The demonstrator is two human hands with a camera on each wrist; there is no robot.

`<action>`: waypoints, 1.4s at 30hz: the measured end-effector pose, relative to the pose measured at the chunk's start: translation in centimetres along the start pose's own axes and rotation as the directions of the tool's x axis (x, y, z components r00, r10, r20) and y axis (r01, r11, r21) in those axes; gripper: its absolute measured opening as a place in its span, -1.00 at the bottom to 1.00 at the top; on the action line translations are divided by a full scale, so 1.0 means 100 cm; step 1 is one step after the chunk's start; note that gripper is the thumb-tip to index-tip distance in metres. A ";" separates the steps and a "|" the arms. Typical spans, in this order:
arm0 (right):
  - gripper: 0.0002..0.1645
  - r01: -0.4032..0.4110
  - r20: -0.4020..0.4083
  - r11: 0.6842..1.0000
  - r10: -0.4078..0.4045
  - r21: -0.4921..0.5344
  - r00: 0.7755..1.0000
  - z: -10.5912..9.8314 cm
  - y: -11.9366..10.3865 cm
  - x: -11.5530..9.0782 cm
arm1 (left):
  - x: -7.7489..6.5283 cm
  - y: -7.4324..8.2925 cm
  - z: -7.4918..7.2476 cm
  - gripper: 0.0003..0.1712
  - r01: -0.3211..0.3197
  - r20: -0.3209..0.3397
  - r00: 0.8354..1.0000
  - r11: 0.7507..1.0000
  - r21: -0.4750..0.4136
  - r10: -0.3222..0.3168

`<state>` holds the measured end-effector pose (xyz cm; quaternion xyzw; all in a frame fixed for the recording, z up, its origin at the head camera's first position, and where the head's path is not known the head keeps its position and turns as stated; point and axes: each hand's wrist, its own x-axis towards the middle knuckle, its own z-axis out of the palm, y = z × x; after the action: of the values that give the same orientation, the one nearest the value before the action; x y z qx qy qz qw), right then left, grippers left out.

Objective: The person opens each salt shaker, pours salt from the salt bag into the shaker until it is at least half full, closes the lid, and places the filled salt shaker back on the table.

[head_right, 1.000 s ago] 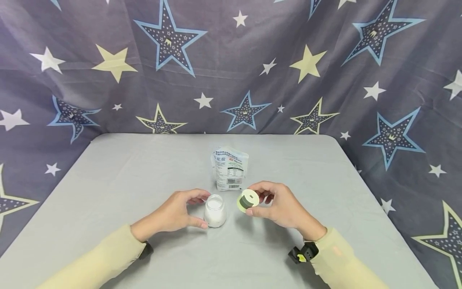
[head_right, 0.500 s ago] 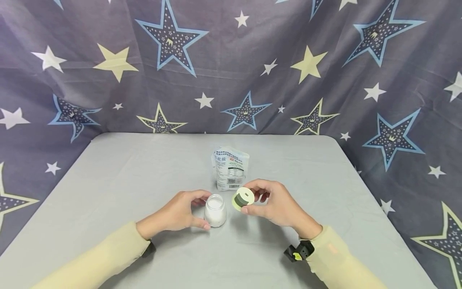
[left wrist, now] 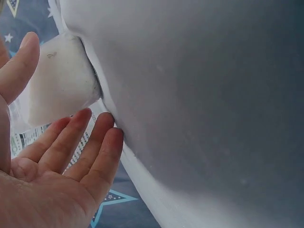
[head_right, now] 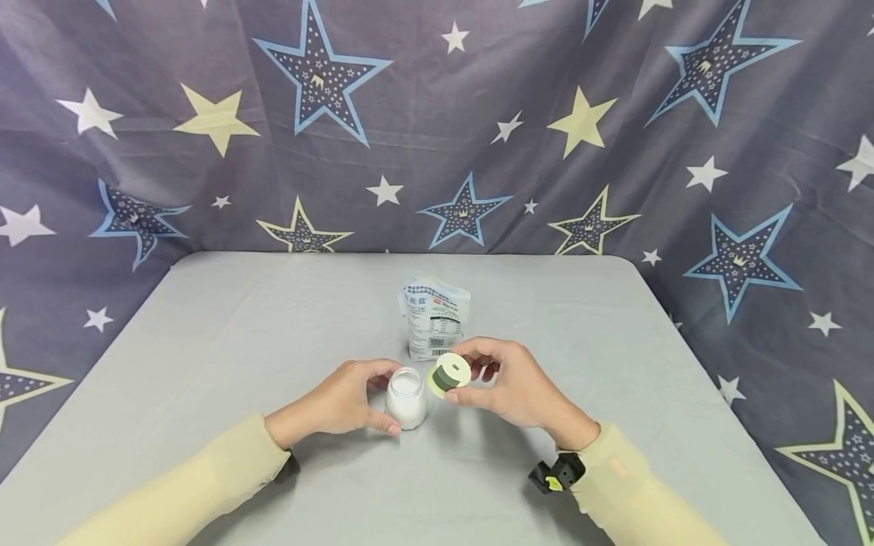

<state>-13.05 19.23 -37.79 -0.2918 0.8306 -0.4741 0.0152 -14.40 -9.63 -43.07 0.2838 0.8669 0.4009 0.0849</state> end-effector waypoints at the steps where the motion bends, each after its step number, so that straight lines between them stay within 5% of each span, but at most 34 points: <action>1: -0.50 0.004 -0.001 1.000 -0.004 0.000 1.000 0.000 -0.001 0.000 | 0.000 -0.001 0.000 -0.14 0.001 0.000 1.000 1.000 0.005 -0.001; 42: -0.49 0.041 -0.002 0.998 -0.042 -0.047 0.999 0.027 -0.013 0.021 | 0.004 -0.001 0.001 -0.23 0.008 0.006 1.000 0.999 0.044 -0.008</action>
<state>-13.34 15.61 -37.68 -0.3086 0.8353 -0.4550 -0.0026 -14.74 -9.42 -43.14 0.2835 0.8764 0.3804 0.0828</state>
